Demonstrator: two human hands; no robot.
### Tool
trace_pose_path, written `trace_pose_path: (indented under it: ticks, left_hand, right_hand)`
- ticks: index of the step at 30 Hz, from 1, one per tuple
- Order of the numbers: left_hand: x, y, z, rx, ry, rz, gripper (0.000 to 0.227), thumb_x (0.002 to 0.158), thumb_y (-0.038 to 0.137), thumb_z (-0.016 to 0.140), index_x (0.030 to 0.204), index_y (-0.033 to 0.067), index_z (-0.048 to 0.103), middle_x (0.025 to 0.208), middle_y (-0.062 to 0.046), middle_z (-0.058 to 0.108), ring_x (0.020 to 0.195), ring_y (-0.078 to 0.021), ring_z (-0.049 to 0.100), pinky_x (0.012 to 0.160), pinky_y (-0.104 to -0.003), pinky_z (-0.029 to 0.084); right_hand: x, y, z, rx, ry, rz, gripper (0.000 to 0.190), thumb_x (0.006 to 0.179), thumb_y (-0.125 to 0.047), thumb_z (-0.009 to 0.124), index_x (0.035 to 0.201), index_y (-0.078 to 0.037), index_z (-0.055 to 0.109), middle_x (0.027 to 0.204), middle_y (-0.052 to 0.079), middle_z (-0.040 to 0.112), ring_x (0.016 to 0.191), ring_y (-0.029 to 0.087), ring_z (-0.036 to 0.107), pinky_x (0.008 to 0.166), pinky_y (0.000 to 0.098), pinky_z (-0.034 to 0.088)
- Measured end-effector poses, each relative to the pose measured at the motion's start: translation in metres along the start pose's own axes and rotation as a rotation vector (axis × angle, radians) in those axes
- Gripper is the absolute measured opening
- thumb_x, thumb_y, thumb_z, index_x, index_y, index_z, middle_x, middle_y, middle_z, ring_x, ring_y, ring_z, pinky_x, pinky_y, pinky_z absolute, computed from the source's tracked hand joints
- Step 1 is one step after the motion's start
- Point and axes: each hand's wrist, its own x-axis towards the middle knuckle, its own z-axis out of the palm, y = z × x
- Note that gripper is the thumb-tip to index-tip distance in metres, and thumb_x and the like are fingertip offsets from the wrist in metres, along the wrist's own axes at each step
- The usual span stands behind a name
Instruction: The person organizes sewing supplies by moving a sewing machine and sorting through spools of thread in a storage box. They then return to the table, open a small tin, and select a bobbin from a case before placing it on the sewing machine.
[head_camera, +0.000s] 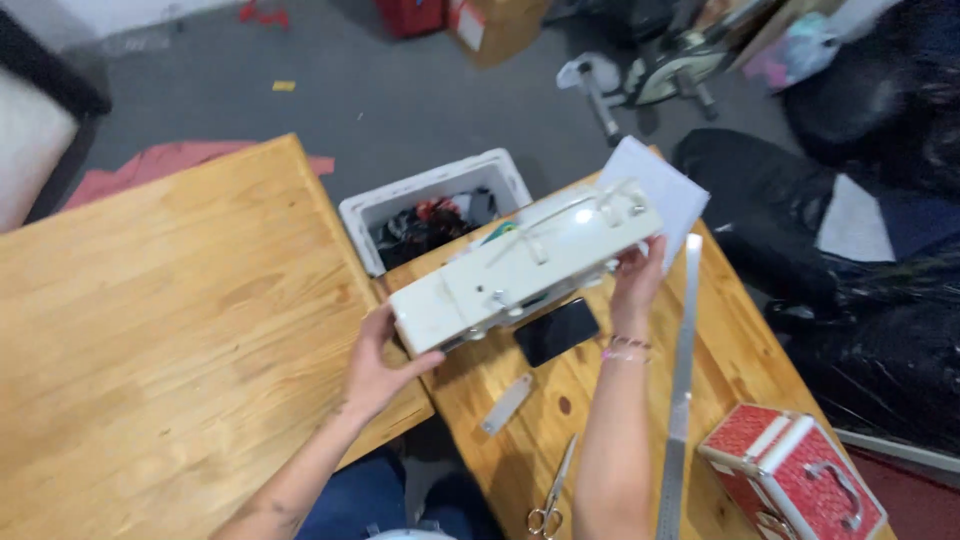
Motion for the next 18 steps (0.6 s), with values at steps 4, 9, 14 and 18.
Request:
trace_pose_path:
  ticks: [4, 9, 14, 18]
  left_hand:
    - [0.011, 0.001, -0.009, 0.127, -0.009, 0.217, 0.106, 0.047, 0.031, 0.104, 0.136, 0.0036, 0.053, 0.132, -0.019, 0.059, 0.129, -0.0396, 0.054, 0.113, -0.053, 0.04]
    - [0.016, -0.009, -0.001, -0.095, 0.097, 0.256, 0.095, 0.038, 0.019, 0.106, 0.125, 0.0096, 0.068, 0.115, -0.006, 0.072, 0.11, -0.0232, 0.069, 0.097, -0.039, 0.055]
    - [0.015, -0.004, -0.005, -0.14, 0.143, 0.242, 0.097, 0.033, 0.016, 0.106, 0.124, 0.0104, 0.071, 0.115, -0.01, 0.075, 0.108, -0.0255, 0.07, 0.095, -0.039, 0.057]
    - [0.001, -0.006, -0.021, -0.179, 0.161, 0.294, 0.097, 0.031, 0.015, 0.105, 0.122, 0.008, 0.071, 0.114, -0.01, 0.075, 0.109, -0.0195, 0.068, 0.1, -0.039, 0.053]
  right_hand:
    - [-0.058, -0.076, 0.067, -0.091, -0.044, 0.075, 0.083, 0.083, -0.086, 0.038, 0.135, -0.027, 0.063, 0.138, 0.014, 0.062, 0.124, 0.034, 0.059, 0.105, 0.0452, 0.038]
    - [-0.048, -0.063, 0.057, -0.044, 0.081, 0.084, 0.071, 0.079, -0.082, 0.054, 0.127, -0.032, 0.069, 0.126, 0.004, 0.071, 0.106, 0.021, 0.065, 0.088, 0.0309, 0.044]
    - [-0.047, -0.056, 0.054, -0.055, 0.126, 0.073, 0.067, 0.083, -0.078, 0.052, 0.131, -0.033, 0.066, 0.122, -0.001, 0.067, 0.094, 0.015, 0.059, 0.07, 0.0239, 0.033]
    - [-0.069, -0.054, 0.044, -0.114, 0.147, 0.074, 0.067, 0.082, -0.077, 0.049, 0.125, -0.031, 0.071, 0.12, 0.004, 0.069, 0.108, 0.024, 0.059, 0.088, 0.0345, 0.043]
